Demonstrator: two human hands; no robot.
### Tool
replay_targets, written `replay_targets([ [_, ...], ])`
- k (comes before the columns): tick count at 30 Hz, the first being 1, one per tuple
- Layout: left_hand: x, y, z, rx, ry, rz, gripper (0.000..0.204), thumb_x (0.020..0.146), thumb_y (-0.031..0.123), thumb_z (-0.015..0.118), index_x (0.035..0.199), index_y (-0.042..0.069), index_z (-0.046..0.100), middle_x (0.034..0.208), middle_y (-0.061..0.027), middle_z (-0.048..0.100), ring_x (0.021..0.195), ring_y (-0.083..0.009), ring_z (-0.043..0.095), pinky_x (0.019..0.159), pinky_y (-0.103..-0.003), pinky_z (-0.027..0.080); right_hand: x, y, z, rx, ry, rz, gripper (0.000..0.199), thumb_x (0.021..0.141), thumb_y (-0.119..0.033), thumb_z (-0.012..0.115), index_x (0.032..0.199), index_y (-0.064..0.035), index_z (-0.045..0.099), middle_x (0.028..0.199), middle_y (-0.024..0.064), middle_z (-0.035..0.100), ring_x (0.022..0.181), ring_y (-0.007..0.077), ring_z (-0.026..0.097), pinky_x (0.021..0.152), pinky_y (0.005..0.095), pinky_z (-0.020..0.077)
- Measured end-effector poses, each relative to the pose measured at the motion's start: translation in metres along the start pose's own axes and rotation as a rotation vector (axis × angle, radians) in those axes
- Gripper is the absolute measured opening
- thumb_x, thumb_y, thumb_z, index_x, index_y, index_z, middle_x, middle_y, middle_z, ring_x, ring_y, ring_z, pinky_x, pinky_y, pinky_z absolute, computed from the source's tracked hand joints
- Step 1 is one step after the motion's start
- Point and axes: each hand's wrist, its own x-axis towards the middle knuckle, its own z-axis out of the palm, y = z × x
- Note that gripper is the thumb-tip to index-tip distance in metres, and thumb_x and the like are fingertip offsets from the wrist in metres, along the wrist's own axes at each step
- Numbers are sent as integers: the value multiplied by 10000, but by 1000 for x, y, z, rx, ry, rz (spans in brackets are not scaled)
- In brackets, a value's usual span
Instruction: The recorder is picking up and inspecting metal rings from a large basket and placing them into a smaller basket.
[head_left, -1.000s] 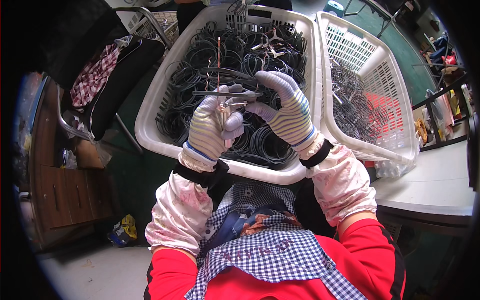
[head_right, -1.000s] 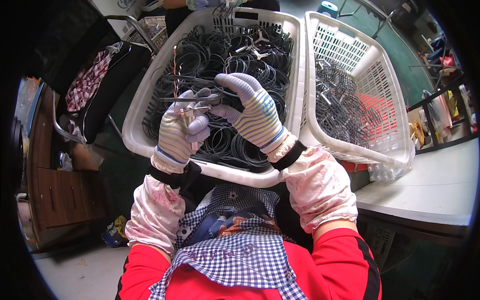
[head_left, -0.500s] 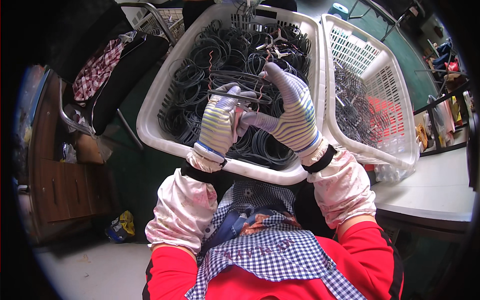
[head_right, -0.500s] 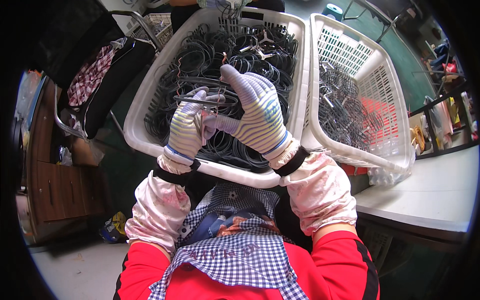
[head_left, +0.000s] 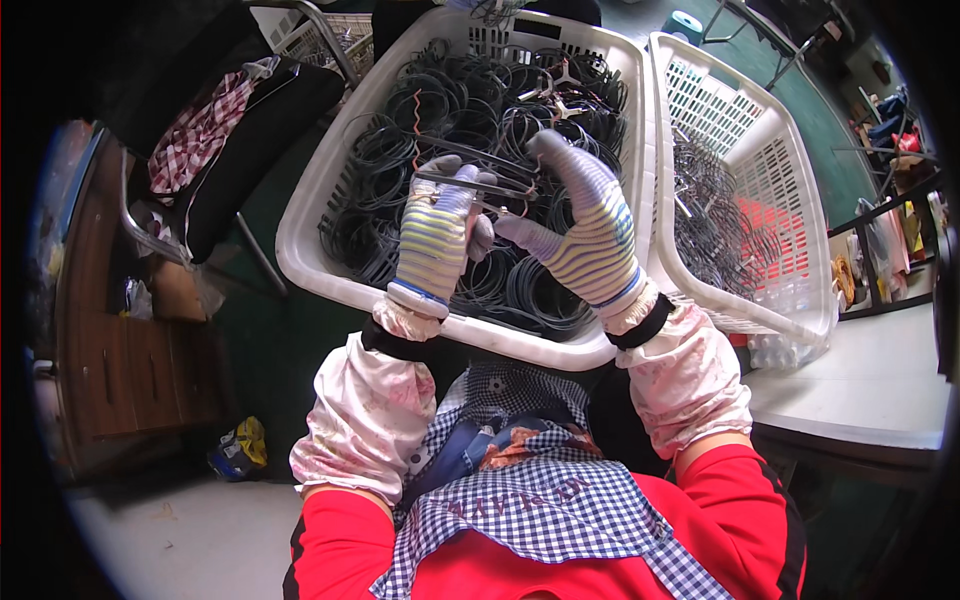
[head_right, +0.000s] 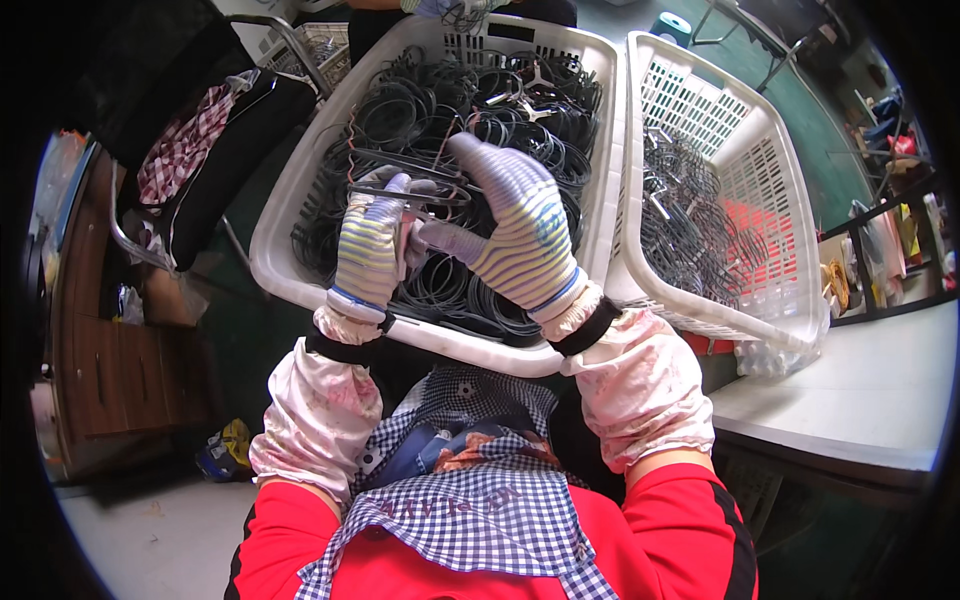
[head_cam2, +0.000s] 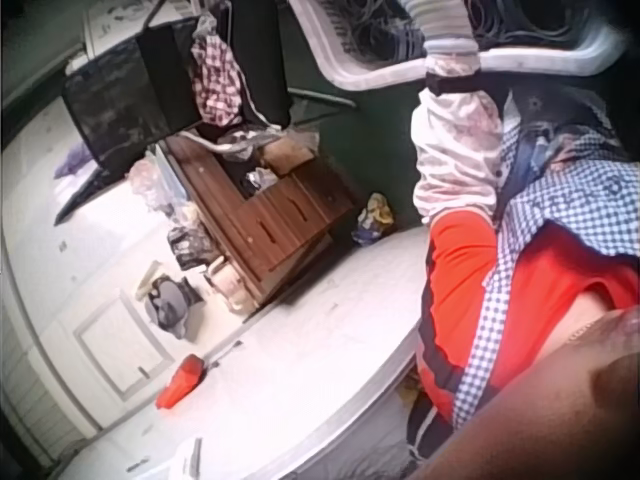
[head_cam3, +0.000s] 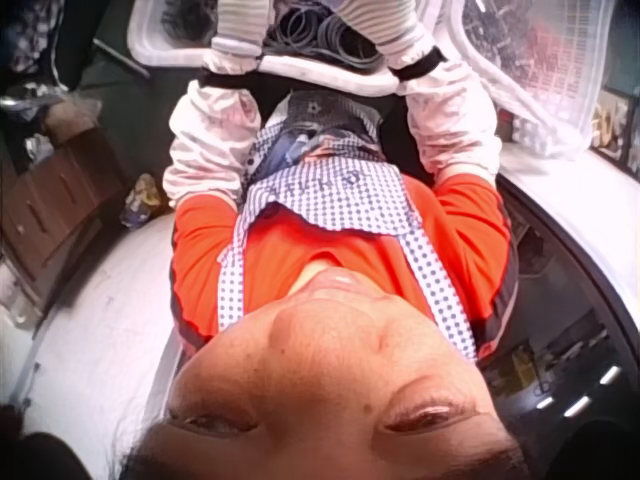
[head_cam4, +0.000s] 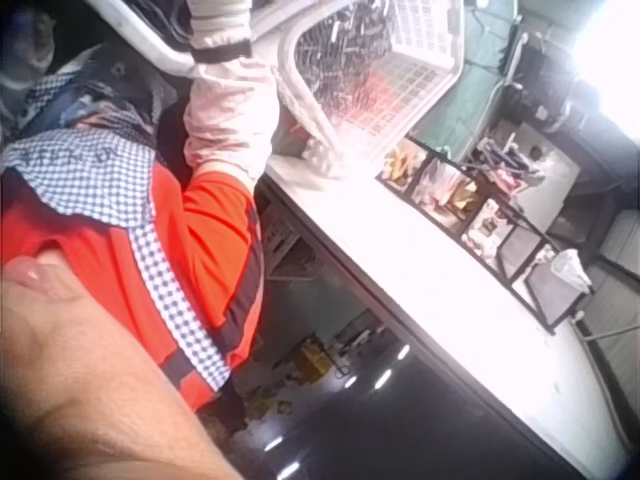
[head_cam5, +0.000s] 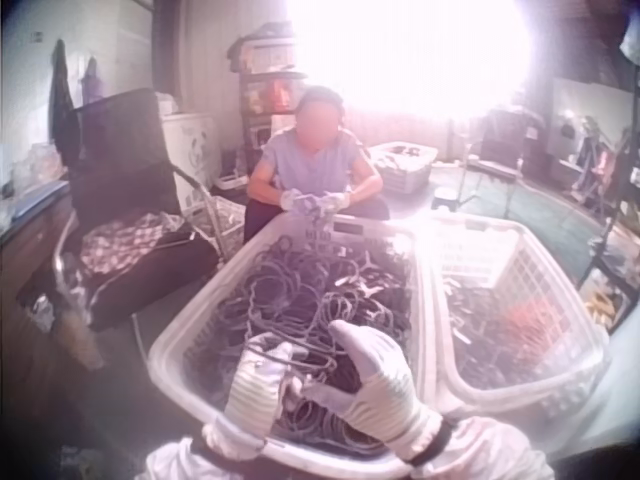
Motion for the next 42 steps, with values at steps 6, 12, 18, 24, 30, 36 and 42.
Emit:
replay_targets([
  [6,-9,-2,35,858,315,416,538,949,127,681,1395,76,384,1056,-74,643,739,-111,586,658,-258,513,2,3,-4,-273,65,-92,891,704,-565,798,1392,-84,498,1305,169,582,1216,366,535,1068,512,361],
  [12,-22,-17,31,1194,196,537,634,913,166,639,1455,77,321,1041,-162,651,828,-306,655,717,-411,530,-1,-5,4,-223,-54,-8,805,701,-548,805,1335,-113,564,1223,107,633,1200,316,560,1090,526,331],
  [18,-19,-16,34,1255,139,734,668,926,302,621,1444,35,295,935,-211,676,764,-410,680,648,-481,535,-5,-2,7,-113,-58,59,573,728,-414,830,1201,-145,653,1079,69,683,1072,275,630,1087,520,339],
  [24,-14,-16,31,1512,219,464,616,936,173,672,1440,89,327,1033,-110,657,785,-242,680,687,-387,560,-4,-3,9,-105,-44,21,418,751,-342,826,1093,-145,688,969,46,693,959,269,656,1073,510,354],
  [30,-5,3,13,533,120,220,499,939,156,699,1353,78,432,882,18,595,602,-57,583,486,-190,472,0,16,-3,102,174,321,277,935,-205,693,1115,6,686,958,155,713,899,251,692,822,352,534],
  [36,-10,29,-8,350,123,70,230,951,213,683,1106,88,566,746,-20,658,532,-73,580,423,-194,432,-21,40,14,96,-247,491,220,960,-192,649,1107,-39,704,863,136,716,771,210,686,743,313,540],
  [42,-14,38,-6,-185,103,-99,438,983,240,602,1368,48,517,1144,-188,659,623,-134,590,448,-226,450,-24,45,20,282,-170,661,244,970,-166,636,1174,-40,686,895,109,720,822,149,676,784,279,535],
])
